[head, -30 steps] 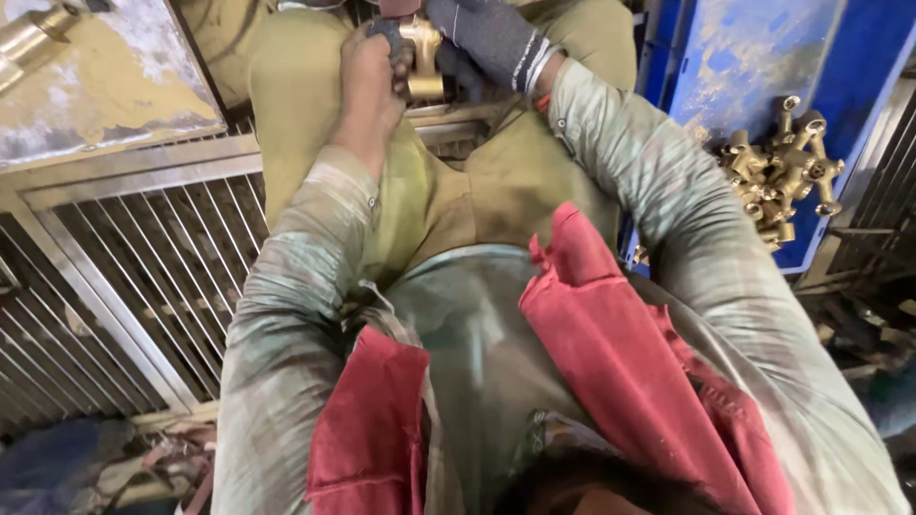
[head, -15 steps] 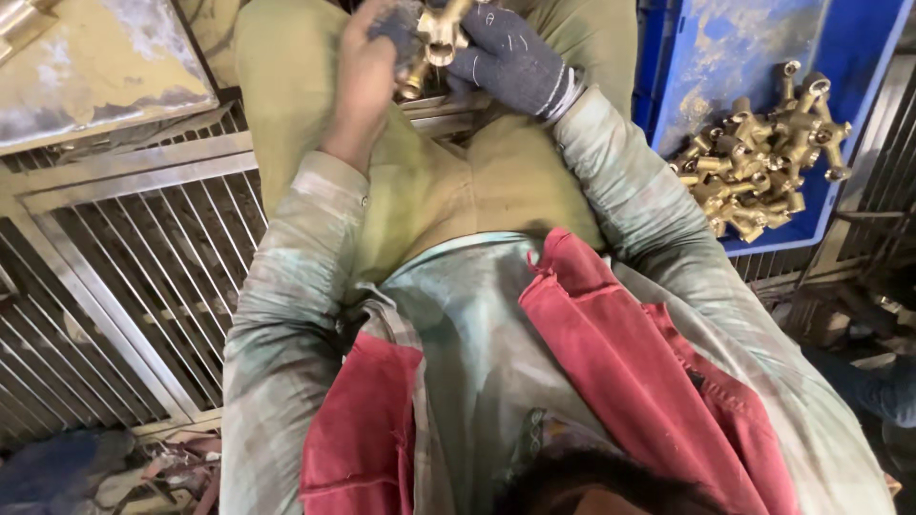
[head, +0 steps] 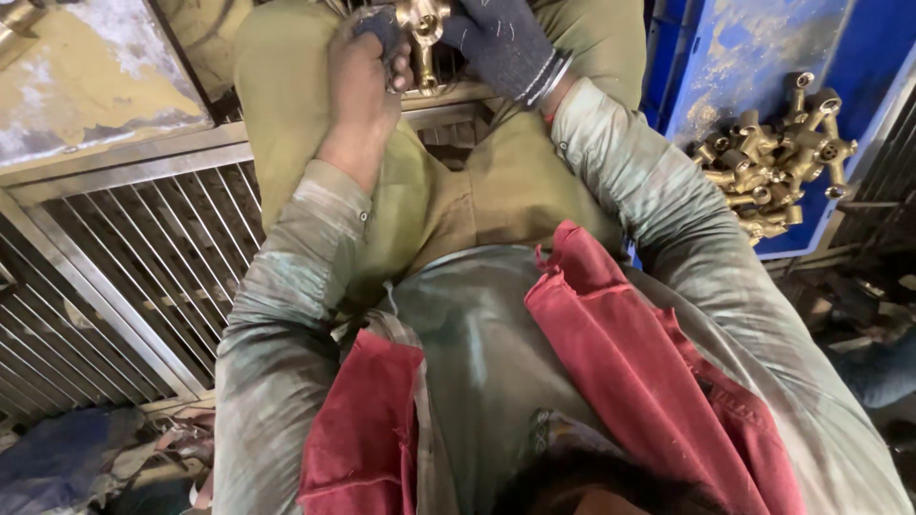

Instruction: The person sits on the floor and repeatedly rubs brass valve-like parts against a grinding wheel to smooth their surfaces. They handle the parts one at a time, rotating them to treat different sides, and place finished pieces into a blue bin.

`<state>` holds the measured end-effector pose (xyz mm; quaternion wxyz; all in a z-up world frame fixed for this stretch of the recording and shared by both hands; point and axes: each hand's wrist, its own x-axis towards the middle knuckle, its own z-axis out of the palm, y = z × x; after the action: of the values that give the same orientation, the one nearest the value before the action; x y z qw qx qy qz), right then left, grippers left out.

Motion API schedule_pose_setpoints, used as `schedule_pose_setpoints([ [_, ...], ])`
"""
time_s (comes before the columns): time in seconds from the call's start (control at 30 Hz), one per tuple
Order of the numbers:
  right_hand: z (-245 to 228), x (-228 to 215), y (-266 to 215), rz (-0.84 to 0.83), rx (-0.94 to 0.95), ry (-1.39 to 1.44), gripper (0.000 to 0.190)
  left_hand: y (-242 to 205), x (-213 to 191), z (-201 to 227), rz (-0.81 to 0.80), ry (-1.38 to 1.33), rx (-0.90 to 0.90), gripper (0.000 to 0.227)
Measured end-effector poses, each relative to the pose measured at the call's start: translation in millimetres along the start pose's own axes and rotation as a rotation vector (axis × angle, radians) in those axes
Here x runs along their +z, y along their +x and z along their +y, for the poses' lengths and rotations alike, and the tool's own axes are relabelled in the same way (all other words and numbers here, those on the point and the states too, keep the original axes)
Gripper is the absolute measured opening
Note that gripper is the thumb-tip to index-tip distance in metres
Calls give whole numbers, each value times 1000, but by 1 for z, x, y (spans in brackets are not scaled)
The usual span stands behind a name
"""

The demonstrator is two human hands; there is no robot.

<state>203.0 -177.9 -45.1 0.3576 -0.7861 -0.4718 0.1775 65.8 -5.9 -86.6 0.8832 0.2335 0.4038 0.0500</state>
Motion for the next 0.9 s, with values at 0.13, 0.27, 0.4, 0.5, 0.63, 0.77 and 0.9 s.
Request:
schedule_pose_setpoints([
  [0.13, -3, -5, 6, -32, 27, 177, 20, 16, -10, -13, 76, -15, -21, 30],
  [0.27, -1, -8, 10, -146, -142, -91, 15, 27, -19, -25, 41, -62, -2, 30],
  [0.4, 5, 2, 17, -339, 478, 378, 25, 38, -20, -26, 92, -56, 6, 34],
  [0.5, 6, 8, 23, -351, 510, 337, 28, 38, -10, -18, 100, -11, 17, 32],
  [0.63, -10, -10, 18, -324, 238, -64, 23, 4, 17, 2, 23, 128, 163, 22],
  [0.77, -57, -31, -29, 153, -19, 0, 19, -72, 19, 15, -157, 306, 327, 39],
  [0.9, -105, -37, -58, 247, 279, 603, 32, -111, 10, 25, -135, 230, 458, 30],
])
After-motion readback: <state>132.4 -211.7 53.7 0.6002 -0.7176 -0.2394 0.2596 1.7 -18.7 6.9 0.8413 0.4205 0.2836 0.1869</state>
